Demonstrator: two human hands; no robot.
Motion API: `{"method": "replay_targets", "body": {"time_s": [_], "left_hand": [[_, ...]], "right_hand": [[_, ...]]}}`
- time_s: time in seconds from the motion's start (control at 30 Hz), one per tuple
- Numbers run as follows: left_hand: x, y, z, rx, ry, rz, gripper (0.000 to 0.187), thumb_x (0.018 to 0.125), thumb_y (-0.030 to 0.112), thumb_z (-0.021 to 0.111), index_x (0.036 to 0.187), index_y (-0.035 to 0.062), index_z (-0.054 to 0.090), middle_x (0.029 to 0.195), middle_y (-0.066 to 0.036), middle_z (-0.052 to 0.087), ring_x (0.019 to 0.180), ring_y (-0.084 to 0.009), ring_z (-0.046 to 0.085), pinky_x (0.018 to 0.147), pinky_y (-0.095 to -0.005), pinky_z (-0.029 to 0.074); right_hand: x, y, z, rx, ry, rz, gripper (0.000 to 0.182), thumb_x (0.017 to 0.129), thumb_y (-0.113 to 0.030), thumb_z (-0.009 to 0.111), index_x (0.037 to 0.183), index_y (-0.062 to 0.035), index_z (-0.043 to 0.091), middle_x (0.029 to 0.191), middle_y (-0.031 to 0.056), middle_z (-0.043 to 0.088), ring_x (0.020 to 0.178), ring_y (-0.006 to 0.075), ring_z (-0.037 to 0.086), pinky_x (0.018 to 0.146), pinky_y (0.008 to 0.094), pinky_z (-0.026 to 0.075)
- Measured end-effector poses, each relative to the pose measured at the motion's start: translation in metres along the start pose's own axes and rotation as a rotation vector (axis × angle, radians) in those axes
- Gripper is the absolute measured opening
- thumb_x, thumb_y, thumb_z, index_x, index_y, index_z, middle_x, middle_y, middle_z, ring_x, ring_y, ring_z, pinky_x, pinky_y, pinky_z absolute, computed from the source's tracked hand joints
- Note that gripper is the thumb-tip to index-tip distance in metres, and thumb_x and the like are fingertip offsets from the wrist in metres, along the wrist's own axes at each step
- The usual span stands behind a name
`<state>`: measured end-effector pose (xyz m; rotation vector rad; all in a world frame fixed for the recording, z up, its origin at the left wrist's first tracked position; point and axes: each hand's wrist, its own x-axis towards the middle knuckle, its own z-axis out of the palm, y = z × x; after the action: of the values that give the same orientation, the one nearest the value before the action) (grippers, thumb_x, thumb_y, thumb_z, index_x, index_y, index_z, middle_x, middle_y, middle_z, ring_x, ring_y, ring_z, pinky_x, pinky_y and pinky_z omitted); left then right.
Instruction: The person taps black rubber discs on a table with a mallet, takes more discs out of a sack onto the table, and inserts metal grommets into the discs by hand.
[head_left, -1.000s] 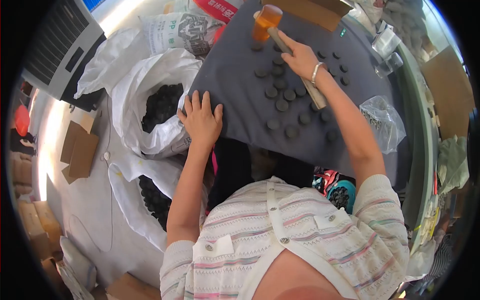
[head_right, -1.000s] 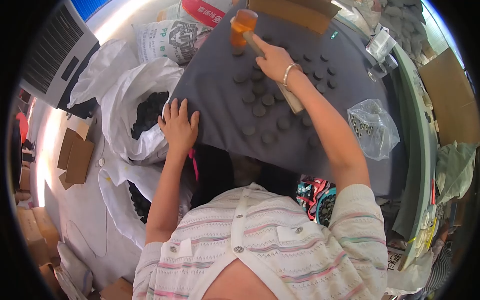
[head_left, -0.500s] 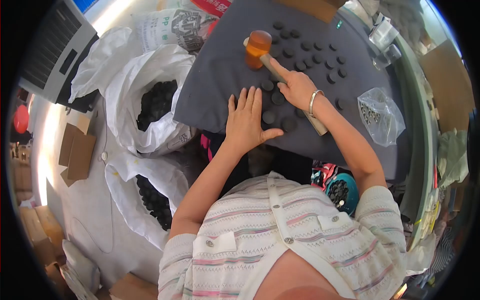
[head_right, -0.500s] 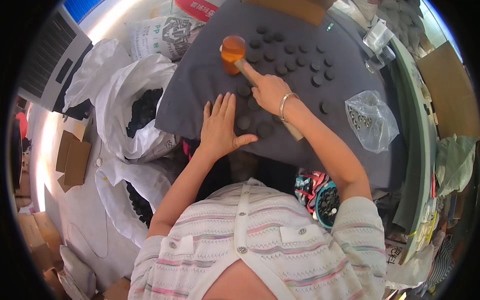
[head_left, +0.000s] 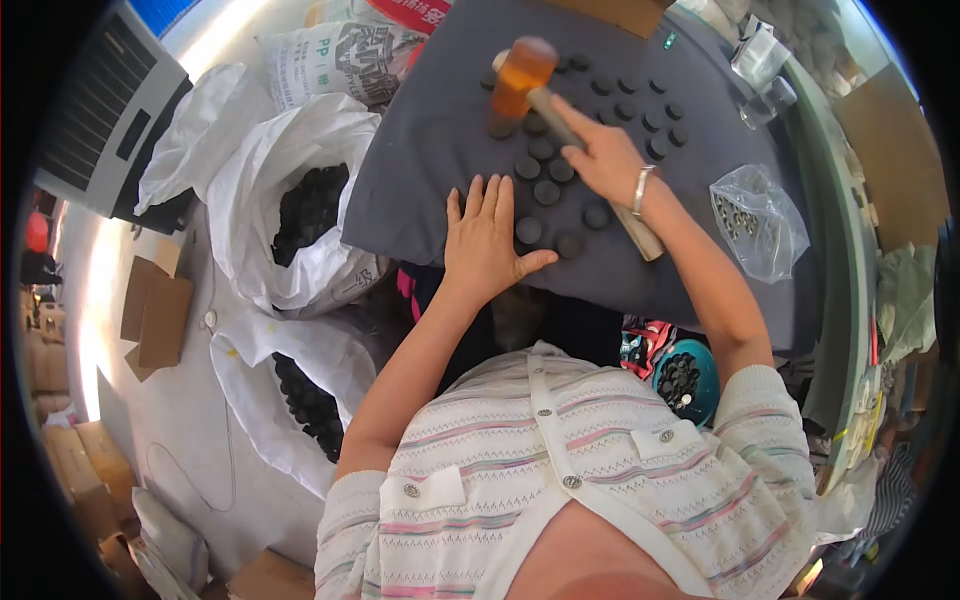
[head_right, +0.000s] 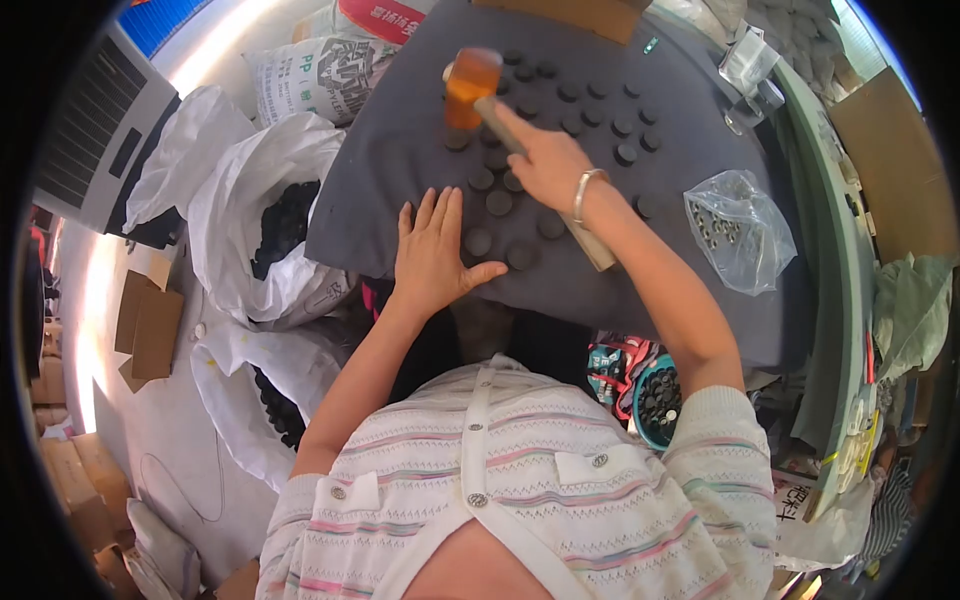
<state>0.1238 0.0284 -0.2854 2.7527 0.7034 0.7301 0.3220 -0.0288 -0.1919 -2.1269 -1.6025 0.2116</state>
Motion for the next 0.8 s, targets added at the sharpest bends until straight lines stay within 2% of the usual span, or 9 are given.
{"method": "replay_targets", "body": {"time_s": [0.1,0.23,0.27,0.4,0.53,0.57,0.63,0.73,0.8], "left_hand": [[-0.004,0.001,0.003,-0.011,-0.004,-0.006,0.112,0.067,0.074,0.061,0.138,-0.0086,0.035,0.138,-0.022,0.046,0.133,-0.0405,0.037,0.109,-0.0566,0.023],[-0.002,0.001,0.004,-0.004,0.010,0.001,0.112,0.067,0.074,0.062,0.138,-0.0079,0.036,0.138,-0.022,0.046,0.133,-0.0403,0.037,0.109,-0.0569,0.023],[-0.003,0.002,0.003,-0.005,-0.003,0.007,0.111,0.067,0.073,0.062,0.139,-0.0077,0.036,0.138,-0.022,0.046,0.133,-0.0403,0.037,0.109,-0.0569,0.023],[-0.004,0.001,0.001,0.010,-0.015,0.000,0.111,0.067,0.073,0.062,0.139,-0.0072,0.036,0.138,-0.022,0.046,0.133,-0.0404,0.037,0.108,-0.0571,0.024],[-0.002,0.002,0.004,0.012,0.010,-0.003,0.110,0.068,0.073,0.062,0.138,-0.0073,0.036,0.138,-0.022,0.046,0.132,-0.0407,0.038,0.108,-0.0574,0.024],[-0.003,0.003,0.003,0.012,-0.013,-0.009,0.109,0.068,0.073,0.061,0.138,-0.0073,0.036,0.138,-0.022,0.046,0.132,-0.0408,0.038,0.108,-0.0573,0.024],[0.000,0.002,0.001,0.018,-0.030,-0.016,0.109,0.069,0.074,0.061,0.138,-0.0074,0.037,0.137,-0.022,0.047,0.132,-0.0410,0.038,0.108,-0.0573,0.024],[-0.001,0.003,0.000,-0.005,0.011,-0.004,0.109,0.069,0.073,0.061,0.137,-0.0076,0.037,0.137,-0.022,0.047,0.131,-0.0414,0.038,0.108,-0.0572,0.024],[0.000,0.001,0.003,-0.001,0.022,-0.002,0.109,0.069,0.073,0.061,0.137,-0.0078,0.037,0.137,-0.022,0.047,0.131,-0.0416,0.038,0.108,-0.0572,0.024]], "right_hand": [[-0.009,0.012,-0.021,-0.009,0.155,-0.088,0.070,0.084,-0.009,0.060,0.147,-0.0251,0.034,0.087,0.0191,0.067,0.065,0.0290,0.060,0.073,0.0345,0.051],[-0.016,0.019,0.002,-0.222,-0.082,0.059,0.072,0.084,-0.009,0.059,0.148,-0.0247,0.031,0.090,0.0219,0.067,0.075,0.0354,0.065,0.076,0.0393,0.051],[-0.016,0.023,0.012,-0.187,-0.071,0.109,0.072,0.084,-0.009,0.059,0.148,-0.0246,0.031,0.093,0.0248,0.065,0.083,0.0381,0.065,0.079,0.0410,0.050],[-0.012,0.022,-0.004,-0.037,-0.078,0.099,0.069,0.085,-0.008,0.058,0.147,-0.0241,0.033,0.099,0.0250,0.065,0.084,0.0352,0.066,0.080,0.0378,0.050],[-0.015,0.020,-0.003,-0.086,0.109,-0.003,0.070,0.085,-0.009,0.059,0.148,-0.0253,0.032,0.093,0.0246,0.065,0.079,0.0337,0.066,0.077,0.0378,0.051],[-0.016,0.016,0.002,-0.206,-0.072,0.099,0.070,0.085,-0.009,0.058,0.148,-0.0261,0.033,0.089,0.0238,0.065,0.077,0.0321,0.066,0.076,0.0378,0.051],[-0.011,0.028,0.010,-0.193,-0.043,0.062,0.069,0.085,-0.010,0.058,0.147,-0.0262,0.033,0.086,0.0230,0.065,0.075,0.0310,0.066,0.074,0.0379,0.051],[-0.004,0.035,0.000,-0.038,-0.001,0.056,0.068,0.085,-0.011,0.059,0.147,-0.0257,0.033,0.085,0.0227,0.065,0.075,0.0316,0.065,0.074,0.0378,0.050],[0.003,0.019,-0.022,-0.016,0.082,0.043,0.067,0.085,-0.013,0.057,0.147,-0.0261,0.033,0.093,0.0232,0.066,0.087,0.0374,0.064,0.080,0.0429,0.050]]}}
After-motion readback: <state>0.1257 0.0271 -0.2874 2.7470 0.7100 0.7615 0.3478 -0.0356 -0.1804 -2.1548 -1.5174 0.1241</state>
